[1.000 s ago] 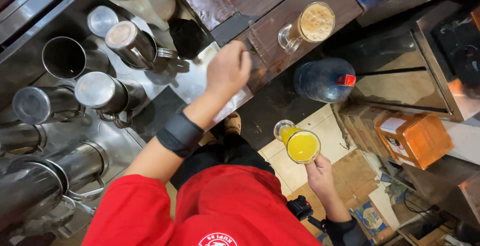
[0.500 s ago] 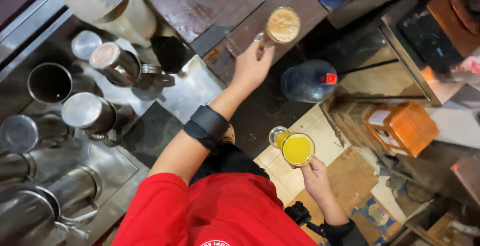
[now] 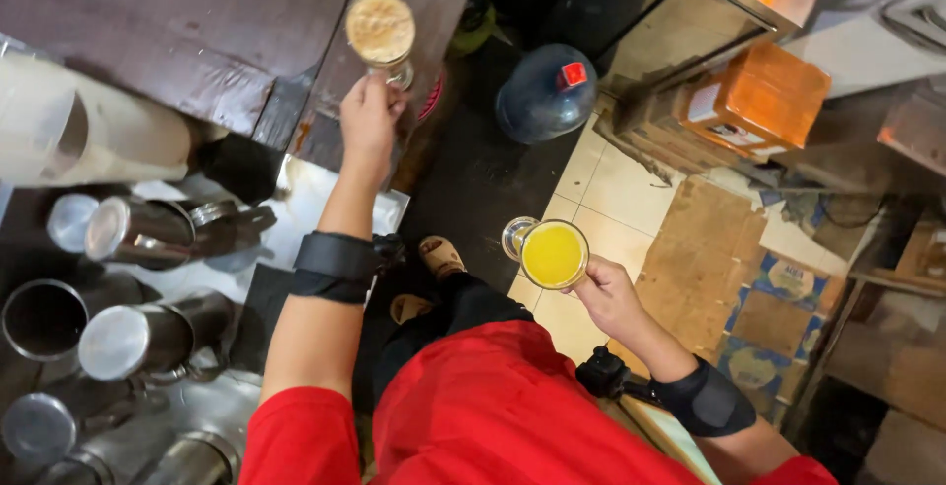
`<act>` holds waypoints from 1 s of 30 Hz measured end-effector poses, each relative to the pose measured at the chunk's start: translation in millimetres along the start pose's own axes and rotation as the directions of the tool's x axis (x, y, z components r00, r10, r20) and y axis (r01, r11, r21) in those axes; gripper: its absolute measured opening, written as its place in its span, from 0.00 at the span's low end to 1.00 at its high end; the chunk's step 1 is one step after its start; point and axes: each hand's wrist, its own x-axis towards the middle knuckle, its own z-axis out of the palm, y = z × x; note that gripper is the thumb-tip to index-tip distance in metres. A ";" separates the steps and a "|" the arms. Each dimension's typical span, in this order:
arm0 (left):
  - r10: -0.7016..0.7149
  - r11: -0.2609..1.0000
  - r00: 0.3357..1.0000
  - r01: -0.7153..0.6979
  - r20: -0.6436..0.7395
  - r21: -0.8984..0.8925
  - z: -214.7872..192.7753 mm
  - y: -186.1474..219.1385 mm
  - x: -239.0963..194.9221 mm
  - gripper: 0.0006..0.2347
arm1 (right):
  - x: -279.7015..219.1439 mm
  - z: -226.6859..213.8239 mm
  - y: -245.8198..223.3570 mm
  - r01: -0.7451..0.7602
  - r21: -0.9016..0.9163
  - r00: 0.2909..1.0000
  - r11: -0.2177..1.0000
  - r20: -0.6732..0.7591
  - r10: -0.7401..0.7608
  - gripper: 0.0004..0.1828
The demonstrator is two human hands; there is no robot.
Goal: Prepare and serve coffee and orange juice in a cafe.
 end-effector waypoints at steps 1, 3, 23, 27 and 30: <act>-0.002 1.000 1.000 0.002 0.020 0.007 0.0 1.4 -3.4 0.12 | -2.8 -3.0 1.7 0.003 0.007 1.000 1.000 -0.020 -0.003 0.12; 0.005 1.000 0.999 -0.005 0.040 -0.011 -0.8 5.7 -10.1 0.11 | -9.3 -7.8 4.5 0.023 -0.011 0.999 1.000 -0.034 -0.023 0.12; -0.193 0.968 0.936 0.133 0.294 0.212 -6.2 22.0 -235.4 0.13 | -169.4 -26.5 -11.3 0.023 0.175 0.948 0.984 -0.316 0.034 0.12; -0.308 0.898 0.906 0.176 0.291 0.403 5.1 18.6 -291.5 0.12 | -218.9 -30.2 1.1 0.023 0.215 0.922 0.976 -0.383 0.063 0.12; -0.365 0.907 0.847 0.232 0.385 0.351 -0.7 -6.0 -321.4 0.13 | -258.2 -29.9 9.5 0.026 0.225 0.900 0.974 -0.429 0.075 0.12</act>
